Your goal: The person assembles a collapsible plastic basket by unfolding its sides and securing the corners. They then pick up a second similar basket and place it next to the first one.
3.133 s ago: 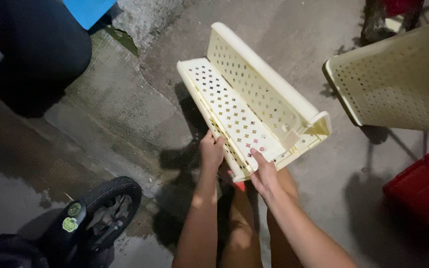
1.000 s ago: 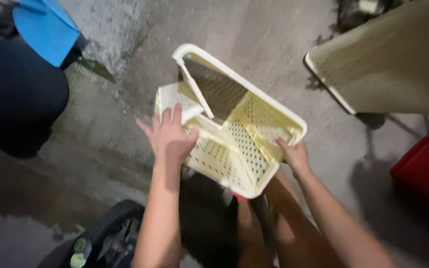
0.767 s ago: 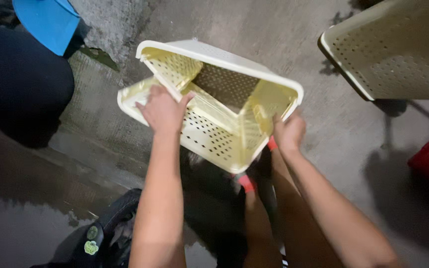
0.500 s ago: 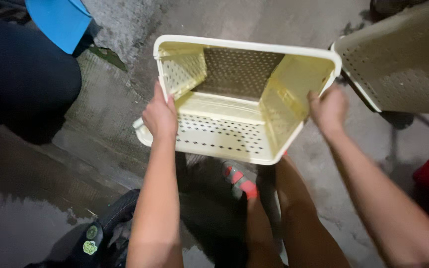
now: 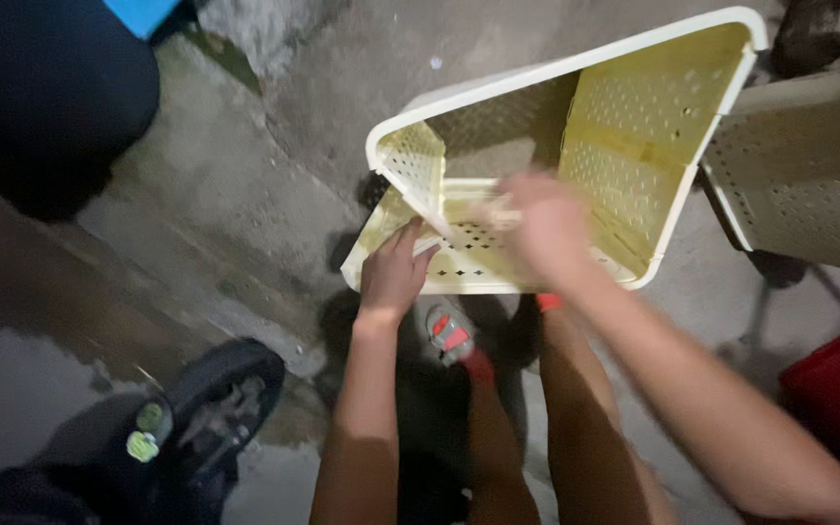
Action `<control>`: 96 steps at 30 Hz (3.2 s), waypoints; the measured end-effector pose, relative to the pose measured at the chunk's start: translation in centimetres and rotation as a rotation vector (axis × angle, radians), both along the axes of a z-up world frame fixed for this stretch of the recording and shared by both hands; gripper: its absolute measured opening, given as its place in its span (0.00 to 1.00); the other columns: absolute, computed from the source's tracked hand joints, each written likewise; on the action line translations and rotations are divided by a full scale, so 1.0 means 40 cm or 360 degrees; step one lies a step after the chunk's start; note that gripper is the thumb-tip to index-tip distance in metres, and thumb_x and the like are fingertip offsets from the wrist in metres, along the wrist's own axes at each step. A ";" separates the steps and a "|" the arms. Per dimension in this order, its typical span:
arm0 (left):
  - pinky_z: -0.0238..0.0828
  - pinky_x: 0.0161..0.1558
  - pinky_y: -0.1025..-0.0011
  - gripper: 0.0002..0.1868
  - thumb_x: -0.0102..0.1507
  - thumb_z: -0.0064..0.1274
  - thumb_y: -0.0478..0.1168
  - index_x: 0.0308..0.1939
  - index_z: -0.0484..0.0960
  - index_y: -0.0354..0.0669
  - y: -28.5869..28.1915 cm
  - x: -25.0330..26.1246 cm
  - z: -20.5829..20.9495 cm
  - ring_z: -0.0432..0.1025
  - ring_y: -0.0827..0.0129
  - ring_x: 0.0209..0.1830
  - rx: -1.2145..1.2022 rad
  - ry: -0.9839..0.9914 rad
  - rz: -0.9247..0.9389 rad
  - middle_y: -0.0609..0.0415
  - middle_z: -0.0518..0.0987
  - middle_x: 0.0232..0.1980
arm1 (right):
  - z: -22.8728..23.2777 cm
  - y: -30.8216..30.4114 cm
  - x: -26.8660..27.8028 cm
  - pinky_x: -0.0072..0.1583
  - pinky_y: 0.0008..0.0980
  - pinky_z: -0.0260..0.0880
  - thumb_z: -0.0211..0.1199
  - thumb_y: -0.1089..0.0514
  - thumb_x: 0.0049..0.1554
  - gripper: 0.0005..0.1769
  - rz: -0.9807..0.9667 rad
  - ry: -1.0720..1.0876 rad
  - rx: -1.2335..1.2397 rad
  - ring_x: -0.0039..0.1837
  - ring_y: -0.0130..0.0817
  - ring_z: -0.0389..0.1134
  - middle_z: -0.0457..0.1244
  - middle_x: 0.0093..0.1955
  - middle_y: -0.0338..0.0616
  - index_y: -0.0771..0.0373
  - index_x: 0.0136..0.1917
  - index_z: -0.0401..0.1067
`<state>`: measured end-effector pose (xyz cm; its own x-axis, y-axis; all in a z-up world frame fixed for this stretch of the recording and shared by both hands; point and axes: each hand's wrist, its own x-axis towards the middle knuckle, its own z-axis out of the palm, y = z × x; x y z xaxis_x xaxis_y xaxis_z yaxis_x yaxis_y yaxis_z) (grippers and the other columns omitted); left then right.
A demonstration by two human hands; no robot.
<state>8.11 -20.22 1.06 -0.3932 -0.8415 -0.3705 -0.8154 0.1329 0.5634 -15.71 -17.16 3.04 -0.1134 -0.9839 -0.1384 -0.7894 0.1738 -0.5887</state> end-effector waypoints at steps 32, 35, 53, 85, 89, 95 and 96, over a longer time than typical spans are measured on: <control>0.77 0.39 0.47 0.23 0.67 0.44 0.30 0.66 0.72 0.43 -0.082 0.035 -0.073 0.79 0.40 0.40 -0.0113 -0.0131 0.0494 0.36 0.84 0.46 | -0.173 0.117 -0.182 0.71 0.60 0.62 0.46 0.31 0.62 0.45 -0.0912 -0.1091 0.1417 0.75 0.56 0.60 0.45 0.81 0.52 0.52 0.83 0.42; 0.78 0.43 0.49 0.25 0.65 0.45 0.30 0.68 0.70 0.44 -0.087 0.006 -0.077 0.81 0.43 0.42 -0.0013 -0.0126 0.0474 0.37 0.84 0.44 | -0.157 0.083 -0.251 0.70 0.65 0.61 0.44 0.31 0.62 0.46 -0.1198 -0.1180 0.1152 0.76 0.58 0.58 0.37 0.85 0.49 0.52 0.84 0.37; 0.78 0.51 0.48 0.40 0.70 0.38 0.29 0.81 0.40 0.63 -0.108 -0.086 -0.019 0.78 0.42 0.55 0.0330 -0.0169 0.0556 0.37 0.81 0.60 | -0.258 0.064 -0.143 0.70 0.62 0.56 0.57 0.35 0.58 0.39 0.0555 0.0826 0.1336 0.74 0.56 0.56 0.50 0.77 0.52 0.55 0.75 0.52; 0.68 0.61 0.53 0.37 0.68 0.43 0.44 0.79 0.48 0.50 -0.177 -0.115 0.076 0.71 0.49 0.66 0.0906 0.0374 0.0746 0.38 0.75 0.68 | -0.652 -0.123 -0.225 0.76 0.52 0.52 0.57 0.26 0.58 0.55 0.0554 0.0497 0.1556 0.79 0.63 0.49 0.41 0.81 0.62 0.61 0.83 0.45; 0.64 0.68 0.56 0.39 0.69 0.42 0.53 0.80 0.44 0.52 -0.145 -0.034 0.071 0.67 0.54 0.73 0.1207 0.0812 0.0783 0.43 0.68 0.76 | -0.206 0.003 -0.050 0.74 0.52 0.52 0.54 0.31 0.57 0.47 0.0618 -0.0652 0.1564 0.75 0.48 0.57 0.53 0.80 0.44 0.44 0.84 0.49; 0.58 0.67 0.50 0.42 0.67 0.49 0.47 0.81 0.45 0.50 0.082 -0.038 0.047 0.62 0.49 0.70 0.1073 0.0452 0.1111 0.42 0.63 0.75 | 0.017 -0.052 0.132 0.52 0.44 0.78 0.54 0.32 0.58 0.47 0.0069 -0.0539 0.1100 0.48 0.48 0.79 0.71 0.52 0.57 0.60 0.80 0.52; 0.72 0.62 0.54 0.45 0.61 0.51 0.44 0.80 0.47 0.54 0.109 -0.067 0.036 0.75 0.52 0.60 0.1269 0.0416 0.1208 0.44 0.75 0.66 | -0.006 -0.078 0.157 0.53 0.44 0.77 0.62 0.33 0.56 0.47 0.0006 -0.0555 0.0869 0.49 0.49 0.77 0.71 0.52 0.59 0.65 0.76 0.57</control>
<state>5.45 -15.87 2.48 -0.0256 -0.4562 -0.8895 -0.3769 -0.8198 0.4312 -9.42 -20.26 2.80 0.0322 -0.7618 -0.6470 -0.5689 0.5182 -0.6386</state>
